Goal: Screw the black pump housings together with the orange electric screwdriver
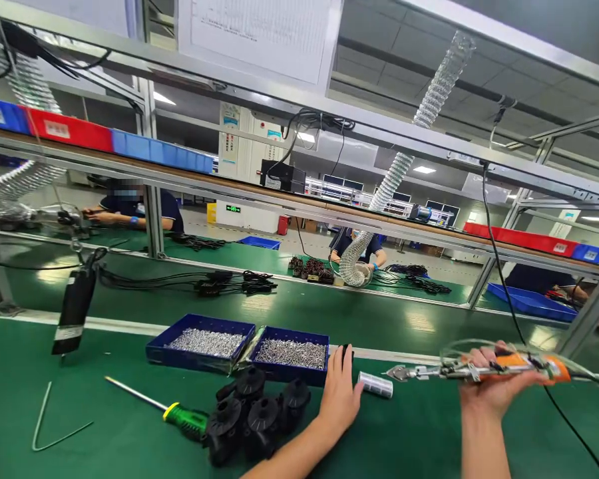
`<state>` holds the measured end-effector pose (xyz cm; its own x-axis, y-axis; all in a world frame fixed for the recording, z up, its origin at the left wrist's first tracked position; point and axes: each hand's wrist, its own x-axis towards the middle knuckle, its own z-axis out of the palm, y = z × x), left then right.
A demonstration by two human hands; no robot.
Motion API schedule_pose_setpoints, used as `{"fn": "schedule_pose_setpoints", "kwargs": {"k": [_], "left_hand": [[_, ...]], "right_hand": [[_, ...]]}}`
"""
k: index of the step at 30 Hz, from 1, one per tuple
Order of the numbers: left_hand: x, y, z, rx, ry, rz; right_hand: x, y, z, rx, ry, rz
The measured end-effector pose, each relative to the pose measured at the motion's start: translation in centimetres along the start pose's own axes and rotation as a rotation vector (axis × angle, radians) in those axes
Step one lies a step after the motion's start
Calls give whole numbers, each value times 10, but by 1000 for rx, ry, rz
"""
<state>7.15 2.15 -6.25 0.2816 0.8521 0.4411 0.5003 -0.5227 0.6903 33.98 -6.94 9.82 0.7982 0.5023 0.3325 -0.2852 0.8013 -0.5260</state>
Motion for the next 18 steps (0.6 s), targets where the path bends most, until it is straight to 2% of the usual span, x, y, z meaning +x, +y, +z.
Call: {"fn": "schedule_pose_setpoints", "kwargs": {"k": [3,6,9,11,14,18], "left_hand": [[-10,-9,-7,30,-29,69],[-38,-17,-22,-32,-80,136],[-65,-26,-40,-222,-181,189],[-73,-28,-46,-391,-176,125],[-69,-24,-43,-591,-162,-36],[-55,-9,-29,-761,-294,-223]], "right_hand": [[-13,-1,52,-65,-176,-33],[-29,-5,82,-178,-306,-60],[-41,-8,91,-313,-372,-94],[-47,-8,91,-384,-383,-146],[-55,-5,91,-441,-384,-216],[-52,-3,90,-465,-371,-199]]}}
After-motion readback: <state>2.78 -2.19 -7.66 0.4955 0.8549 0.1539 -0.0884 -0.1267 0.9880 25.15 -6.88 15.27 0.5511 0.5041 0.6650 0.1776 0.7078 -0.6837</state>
